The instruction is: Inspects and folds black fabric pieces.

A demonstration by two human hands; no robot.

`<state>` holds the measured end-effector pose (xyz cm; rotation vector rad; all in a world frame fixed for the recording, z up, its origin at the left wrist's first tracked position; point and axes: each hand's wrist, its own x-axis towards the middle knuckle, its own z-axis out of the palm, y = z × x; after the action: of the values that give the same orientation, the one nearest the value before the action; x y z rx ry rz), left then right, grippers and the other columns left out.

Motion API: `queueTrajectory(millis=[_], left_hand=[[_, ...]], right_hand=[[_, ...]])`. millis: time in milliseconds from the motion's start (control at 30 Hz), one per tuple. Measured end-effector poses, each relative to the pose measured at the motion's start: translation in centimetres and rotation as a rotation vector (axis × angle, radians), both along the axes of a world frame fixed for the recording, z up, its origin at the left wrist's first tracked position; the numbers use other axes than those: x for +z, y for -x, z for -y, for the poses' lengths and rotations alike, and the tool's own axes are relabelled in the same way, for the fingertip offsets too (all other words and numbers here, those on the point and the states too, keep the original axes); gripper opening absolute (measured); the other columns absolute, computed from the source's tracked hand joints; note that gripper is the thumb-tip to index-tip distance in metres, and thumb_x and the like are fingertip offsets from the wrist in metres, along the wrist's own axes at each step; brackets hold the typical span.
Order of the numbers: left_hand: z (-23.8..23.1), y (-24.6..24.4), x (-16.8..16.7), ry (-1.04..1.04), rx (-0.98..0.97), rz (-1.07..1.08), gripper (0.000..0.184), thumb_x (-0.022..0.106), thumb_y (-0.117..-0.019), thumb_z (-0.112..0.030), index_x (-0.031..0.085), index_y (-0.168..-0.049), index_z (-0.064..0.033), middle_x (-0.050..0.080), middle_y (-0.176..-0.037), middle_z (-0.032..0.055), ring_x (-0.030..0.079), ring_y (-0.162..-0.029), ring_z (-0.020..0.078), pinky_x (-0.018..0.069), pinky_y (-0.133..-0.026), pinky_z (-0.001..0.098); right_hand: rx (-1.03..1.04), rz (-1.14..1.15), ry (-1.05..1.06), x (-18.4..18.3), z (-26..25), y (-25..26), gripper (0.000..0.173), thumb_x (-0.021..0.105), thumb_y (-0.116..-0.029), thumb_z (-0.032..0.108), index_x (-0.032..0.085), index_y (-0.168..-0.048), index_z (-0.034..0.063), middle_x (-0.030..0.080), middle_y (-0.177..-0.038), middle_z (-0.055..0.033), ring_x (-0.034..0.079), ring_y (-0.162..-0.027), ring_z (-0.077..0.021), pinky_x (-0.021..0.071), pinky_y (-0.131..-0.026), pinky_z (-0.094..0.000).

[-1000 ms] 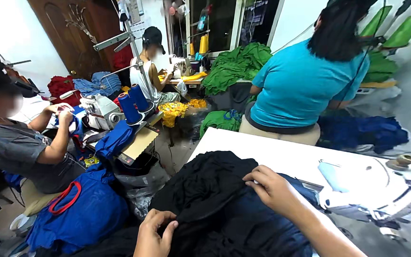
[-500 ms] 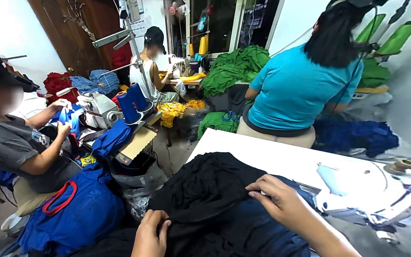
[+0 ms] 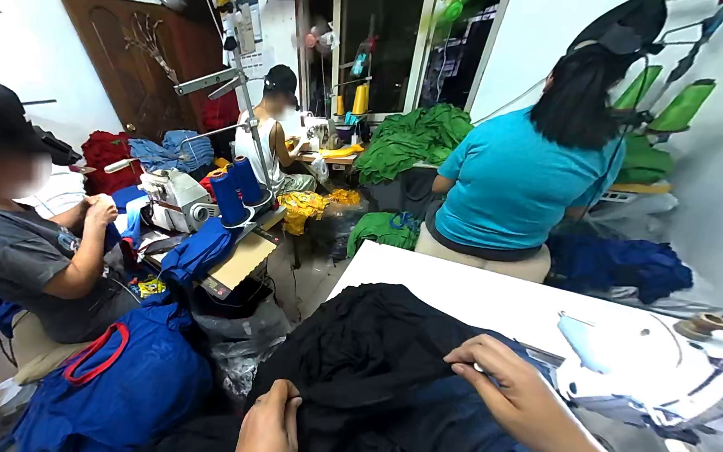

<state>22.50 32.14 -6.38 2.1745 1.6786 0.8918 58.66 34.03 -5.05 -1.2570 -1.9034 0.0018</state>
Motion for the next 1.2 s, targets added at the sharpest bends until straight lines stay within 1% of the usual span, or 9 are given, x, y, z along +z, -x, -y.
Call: queueTrajectory(millis=[67,133,200,300,400,600,800,1067,1200], left_hand=[[0.1,-0.2,0.5,-0.061,-0.05,0.149,0.011,0.061,-0.0988,-0.012,0.069,-0.103,-0.005,0.07,-0.094,0.006,0.069,-0.088,0.015,0.0587,-0.083,0.0337],[0.5,-0.6,1.4,-0.039,-0.154,0.337,0.011,0.059,-0.0998,-0.01,0.067,-0.104,-0.0038,0.069,-0.095,0.0051,0.067,-0.086,0.008,0.0574,-0.079,0.0252],[1.3,-1.0,2.7,0.018,-0.285,0.42,0.012,0.058,-0.1009,-0.01,0.067,-0.104,-0.0019,0.069,-0.098,0.0073,0.067,-0.089,0.0084,0.0572,-0.081,0.0253],[2.4,-1.6,4.2,0.045,-0.426,0.347,0.016,0.058,-0.101,-0.008,0.071,-0.105,-0.0003,0.07,-0.096,0.0117,0.068,-0.093,0.0153,0.0562,-0.085,0.0285],[2.9,-1.4,5.0,0.013,-0.507,0.376,0.014,0.057,-0.1011,-0.007,0.069,-0.104,0.0004,0.068,-0.096,0.0116,0.066,-0.093,0.0141,0.0557,-0.083,0.0263],[1.4,-3.5,3.3,-0.059,-0.639,0.715,0.016,0.05,-0.1048,-0.006,0.064,-0.103,0.0017,0.067,-0.105,0.0102,0.065,-0.104,0.0125,0.055,-0.092,0.0293],[-1.3,-7.1,0.1,-0.085,-0.626,0.789,0.015,0.051,-0.1028,-0.002,0.065,-0.104,0.0012,0.068,-0.106,0.009,0.064,-0.106,0.0138,0.054,-0.096,0.0308],[-1.7,-7.9,-0.7,-0.033,-0.563,0.88,0.012,0.058,-0.1001,-0.002,0.067,-0.107,0.0017,0.07,-0.106,0.0078,0.067,-0.101,0.011,0.057,-0.091,0.0275],[-1.9,-7.7,-0.9,-0.039,-0.537,0.917,0.016,0.063,-0.0977,-0.001,0.072,-0.111,0.0023,0.073,-0.108,0.0096,0.069,-0.102,0.0149,0.0584,-0.092,0.0303]], right_hand=[[0.052,-0.081,0.002,0.2,0.3,-0.4,0.022,0.054,-0.099,0.023,0.073,-0.099,0.0119,0.067,-0.1,-0.0012,0.063,-0.096,-0.0075,0.0543,-0.085,-0.0223],[0.154,-0.275,0.023,0.7,0.8,-0.8,0.016,0.057,-0.101,0.021,0.072,-0.104,0.0143,0.068,-0.104,0.0018,0.064,-0.094,-0.0043,0.0559,-0.081,-0.02],[0.297,-0.522,0.025,1.2,1.0,-0.9,0.015,0.059,-0.1019,0.022,0.072,-0.109,0.0233,0.07,-0.107,0.0088,0.064,-0.086,0.0009,0.0537,-0.069,-0.0142],[0.449,-0.769,0.018,2.1,1.2,-0.1,0.014,0.061,-0.1017,0.025,0.073,-0.108,0.0265,0.072,-0.103,0.0093,0.067,-0.091,-0.0019,0.0558,-0.077,-0.0164],[0.525,-0.843,0.032,2.3,1.3,0.4,0.013,0.061,-0.1015,0.027,0.073,-0.105,0.0236,0.072,-0.097,0.0075,0.068,-0.089,-0.0035,0.0568,-0.079,-0.0184],[0.926,-0.818,0.237,2.5,-0.3,3.1,0.018,0.057,-0.1041,0.029,0.073,-0.109,0.0231,0.071,-0.093,0.0102,0.067,-0.086,-0.0009,0.0552,-0.078,-0.0187],[0.935,-0.719,0.525,0.0,-2.2,7.3,0.011,0.064,-0.0993,0.023,0.074,-0.102,0.0181,0.071,-0.094,0.0066,0.066,-0.089,-0.0029,0.0554,-0.081,-0.0233],[0.768,-0.723,0.574,-0.5,-1.7,8.1,0.01,0.064,-0.0957,0.006,0.071,-0.101,0.0097,0.069,-0.09,0.0059,0.063,-0.084,-0.0008,0.0536,-0.077,-0.0194],[0.711,-0.757,0.599,-0.7,-1.7,8.7,0.011,0.064,-0.0941,0.002,0.069,-0.098,0.0112,0.067,-0.088,0.0061,0.063,-0.083,-0.0013,0.054,-0.077,-0.0192]])
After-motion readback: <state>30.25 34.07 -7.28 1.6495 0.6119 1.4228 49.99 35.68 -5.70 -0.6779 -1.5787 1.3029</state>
